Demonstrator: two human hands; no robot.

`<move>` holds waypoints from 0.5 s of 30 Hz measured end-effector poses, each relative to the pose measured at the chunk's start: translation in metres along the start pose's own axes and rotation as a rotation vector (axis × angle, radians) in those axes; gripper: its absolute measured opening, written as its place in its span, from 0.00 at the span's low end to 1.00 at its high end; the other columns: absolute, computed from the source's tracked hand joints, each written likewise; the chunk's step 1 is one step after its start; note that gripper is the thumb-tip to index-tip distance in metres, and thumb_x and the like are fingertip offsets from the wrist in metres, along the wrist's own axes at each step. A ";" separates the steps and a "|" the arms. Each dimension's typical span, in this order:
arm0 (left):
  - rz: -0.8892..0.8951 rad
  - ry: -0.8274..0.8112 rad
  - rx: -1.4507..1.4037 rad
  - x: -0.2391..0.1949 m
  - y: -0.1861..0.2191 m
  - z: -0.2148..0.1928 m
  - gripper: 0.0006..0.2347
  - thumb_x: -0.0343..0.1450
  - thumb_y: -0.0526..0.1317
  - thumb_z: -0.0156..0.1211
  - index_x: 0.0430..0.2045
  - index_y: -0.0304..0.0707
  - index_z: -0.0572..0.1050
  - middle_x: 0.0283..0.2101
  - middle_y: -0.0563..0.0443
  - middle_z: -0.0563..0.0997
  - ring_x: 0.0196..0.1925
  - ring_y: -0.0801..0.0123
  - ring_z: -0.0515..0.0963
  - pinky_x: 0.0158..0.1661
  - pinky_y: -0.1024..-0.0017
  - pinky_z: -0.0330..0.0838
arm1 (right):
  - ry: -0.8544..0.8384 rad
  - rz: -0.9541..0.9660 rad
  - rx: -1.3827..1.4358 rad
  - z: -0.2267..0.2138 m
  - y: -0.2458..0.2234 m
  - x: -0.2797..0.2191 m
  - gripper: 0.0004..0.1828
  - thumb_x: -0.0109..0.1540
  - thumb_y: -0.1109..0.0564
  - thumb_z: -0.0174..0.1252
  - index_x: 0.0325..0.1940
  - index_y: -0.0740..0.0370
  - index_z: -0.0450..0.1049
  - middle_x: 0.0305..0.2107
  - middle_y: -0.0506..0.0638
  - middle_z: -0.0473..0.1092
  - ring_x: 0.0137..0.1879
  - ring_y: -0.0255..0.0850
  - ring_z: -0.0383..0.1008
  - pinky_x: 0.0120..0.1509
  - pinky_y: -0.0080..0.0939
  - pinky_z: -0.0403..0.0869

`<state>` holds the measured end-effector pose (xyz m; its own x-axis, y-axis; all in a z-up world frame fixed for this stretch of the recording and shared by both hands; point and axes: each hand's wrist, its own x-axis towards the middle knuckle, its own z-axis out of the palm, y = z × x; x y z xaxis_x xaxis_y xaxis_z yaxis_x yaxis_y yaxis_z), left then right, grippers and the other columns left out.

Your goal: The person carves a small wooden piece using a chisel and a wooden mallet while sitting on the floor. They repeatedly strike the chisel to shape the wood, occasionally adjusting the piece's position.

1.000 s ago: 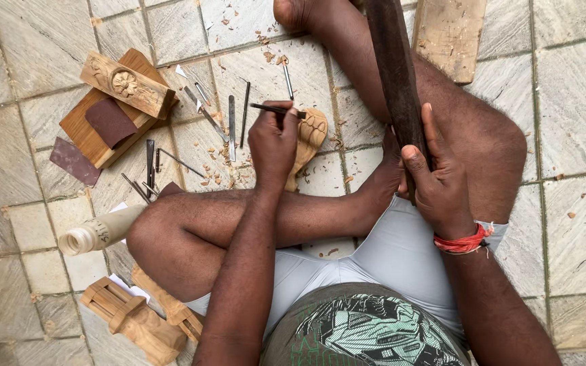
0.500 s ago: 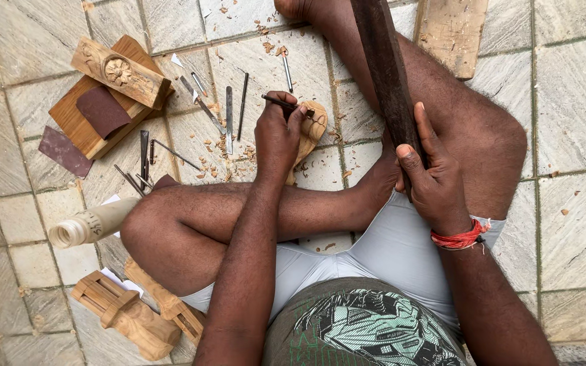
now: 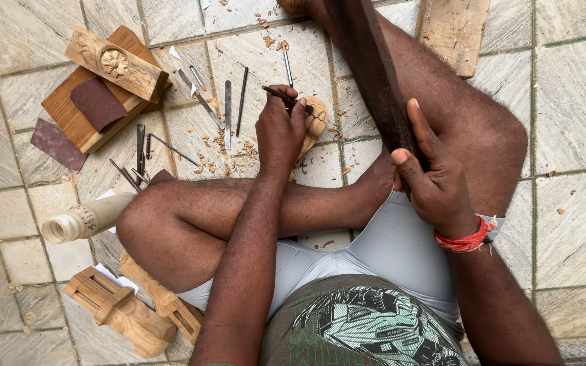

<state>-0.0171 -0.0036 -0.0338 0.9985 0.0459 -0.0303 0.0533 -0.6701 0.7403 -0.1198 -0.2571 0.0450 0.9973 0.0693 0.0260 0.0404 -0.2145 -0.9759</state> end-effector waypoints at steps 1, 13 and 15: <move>0.009 0.000 0.015 0.000 0.001 0.000 0.07 0.76 0.35 0.58 0.45 0.36 0.69 0.39 0.44 0.84 0.43 0.65 0.88 0.39 0.71 0.86 | -0.013 -0.062 -0.033 -0.002 -0.006 0.001 0.35 0.75 0.54 0.55 0.84 0.57 0.52 0.47 0.49 0.76 0.40 0.29 0.72 0.45 0.30 0.75; 0.049 -0.003 -0.012 -0.002 0.001 0.001 0.05 0.76 0.35 0.58 0.43 0.37 0.70 0.36 0.47 0.85 0.42 0.68 0.89 0.38 0.72 0.85 | -0.116 -0.402 0.001 -0.022 -0.063 0.024 0.40 0.75 0.45 0.53 0.85 0.59 0.43 0.36 0.45 0.73 0.36 0.27 0.73 0.39 0.26 0.74; 0.050 0.013 -0.009 -0.004 0.002 0.001 0.06 0.76 0.35 0.57 0.44 0.37 0.70 0.36 0.47 0.85 0.41 0.67 0.89 0.38 0.72 0.85 | -0.143 -0.439 0.040 -0.024 -0.063 0.026 0.39 0.75 0.46 0.52 0.84 0.60 0.42 0.35 0.45 0.73 0.35 0.26 0.72 0.39 0.26 0.73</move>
<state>-0.0206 -0.0058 -0.0333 0.9996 0.0218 0.0157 0.0028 -0.6654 0.7465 -0.0945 -0.2650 0.1125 0.8678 0.2796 0.4109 0.4513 -0.0970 -0.8871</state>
